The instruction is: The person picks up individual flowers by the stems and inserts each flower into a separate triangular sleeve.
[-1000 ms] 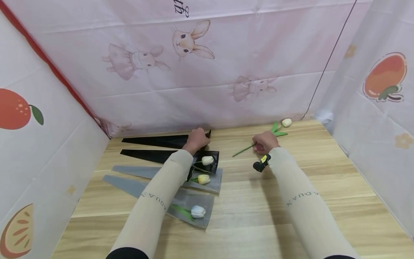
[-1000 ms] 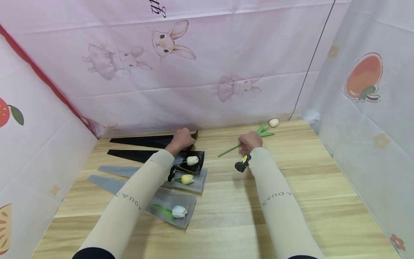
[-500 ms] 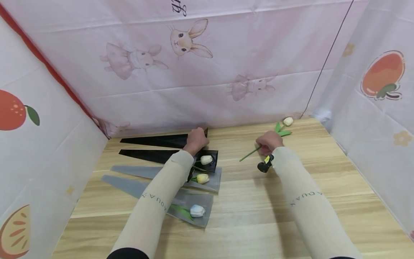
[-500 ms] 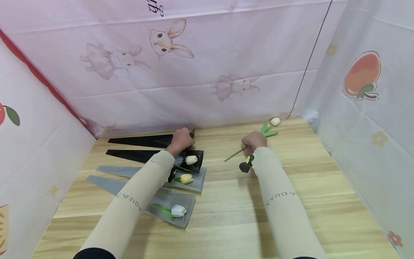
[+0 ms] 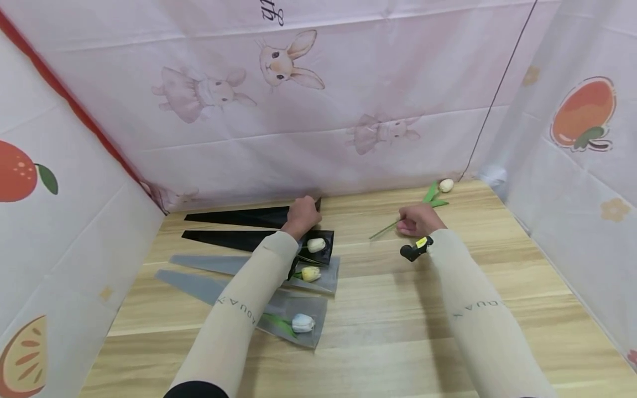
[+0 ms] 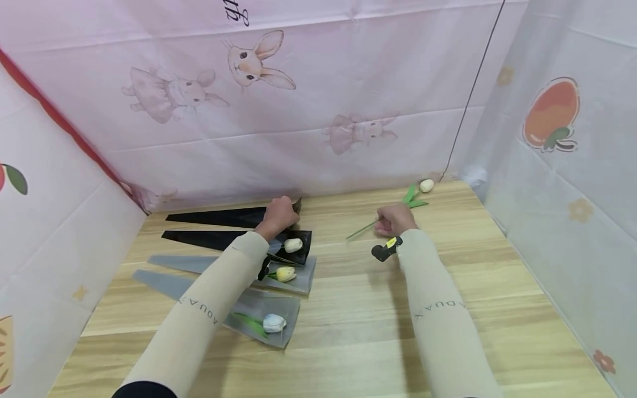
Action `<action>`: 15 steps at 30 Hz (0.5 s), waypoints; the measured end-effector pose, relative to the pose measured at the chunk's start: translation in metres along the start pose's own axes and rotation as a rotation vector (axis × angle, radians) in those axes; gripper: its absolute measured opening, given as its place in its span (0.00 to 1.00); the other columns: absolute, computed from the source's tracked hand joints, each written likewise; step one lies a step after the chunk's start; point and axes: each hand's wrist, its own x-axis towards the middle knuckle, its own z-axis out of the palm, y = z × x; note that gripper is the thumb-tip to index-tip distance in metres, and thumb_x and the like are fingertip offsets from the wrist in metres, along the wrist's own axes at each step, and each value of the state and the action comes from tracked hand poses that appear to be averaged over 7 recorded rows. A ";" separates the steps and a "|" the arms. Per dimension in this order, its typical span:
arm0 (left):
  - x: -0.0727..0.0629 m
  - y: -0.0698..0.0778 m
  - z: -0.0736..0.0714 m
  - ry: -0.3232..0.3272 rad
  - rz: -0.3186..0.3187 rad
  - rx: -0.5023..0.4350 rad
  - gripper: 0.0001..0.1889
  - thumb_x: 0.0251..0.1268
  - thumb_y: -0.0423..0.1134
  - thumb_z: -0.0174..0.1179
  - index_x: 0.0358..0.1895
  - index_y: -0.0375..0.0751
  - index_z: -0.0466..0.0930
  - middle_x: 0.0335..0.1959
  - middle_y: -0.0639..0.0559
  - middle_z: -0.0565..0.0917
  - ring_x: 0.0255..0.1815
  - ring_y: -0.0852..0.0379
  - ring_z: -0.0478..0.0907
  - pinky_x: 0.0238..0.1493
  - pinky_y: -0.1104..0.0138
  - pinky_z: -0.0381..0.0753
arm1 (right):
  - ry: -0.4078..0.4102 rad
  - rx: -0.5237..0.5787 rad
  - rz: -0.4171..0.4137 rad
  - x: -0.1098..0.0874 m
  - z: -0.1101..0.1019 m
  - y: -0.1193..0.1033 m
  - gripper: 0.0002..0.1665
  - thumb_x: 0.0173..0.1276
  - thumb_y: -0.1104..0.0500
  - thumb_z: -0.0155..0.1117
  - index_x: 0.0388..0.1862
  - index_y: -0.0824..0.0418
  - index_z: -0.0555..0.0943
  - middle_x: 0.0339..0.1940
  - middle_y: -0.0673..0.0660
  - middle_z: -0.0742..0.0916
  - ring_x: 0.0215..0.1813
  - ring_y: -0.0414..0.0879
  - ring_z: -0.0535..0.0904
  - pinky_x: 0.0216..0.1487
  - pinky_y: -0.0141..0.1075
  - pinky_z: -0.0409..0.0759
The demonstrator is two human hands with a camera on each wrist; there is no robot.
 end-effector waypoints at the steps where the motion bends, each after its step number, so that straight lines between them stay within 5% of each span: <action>1: 0.000 0.000 0.000 0.003 0.001 0.002 0.25 0.69 0.28 0.55 0.16 0.49 0.55 0.13 0.56 0.51 0.14 0.60 0.48 0.18 0.66 0.53 | -0.008 0.055 0.007 0.000 0.001 0.000 0.07 0.72 0.67 0.52 0.46 0.66 0.76 0.20 0.52 0.86 0.26 0.39 0.86 0.41 0.31 0.88; 8: 0.000 -0.003 0.002 0.032 0.017 0.037 0.23 0.68 0.28 0.56 0.16 0.47 0.59 0.12 0.55 0.54 0.14 0.59 0.50 0.18 0.65 0.54 | 0.071 0.319 0.021 0.002 0.011 0.001 0.07 0.75 0.68 0.53 0.49 0.65 0.73 0.23 0.55 0.88 0.29 0.43 0.89 0.51 0.37 0.88; 15: 0.001 -0.003 0.002 0.035 0.009 0.028 0.20 0.70 0.28 0.56 0.18 0.45 0.63 0.12 0.54 0.57 0.12 0.58 0.54 0.16 0.65 0.57 | 0.168 0.449 -0.150 0.005 0.024 -0.002 0.05 0.71 0.69 0.52 0.44 0.65 0.74 0.20 0.54 0.89 0.26 0.42 0.90 0.42 0.36 0.89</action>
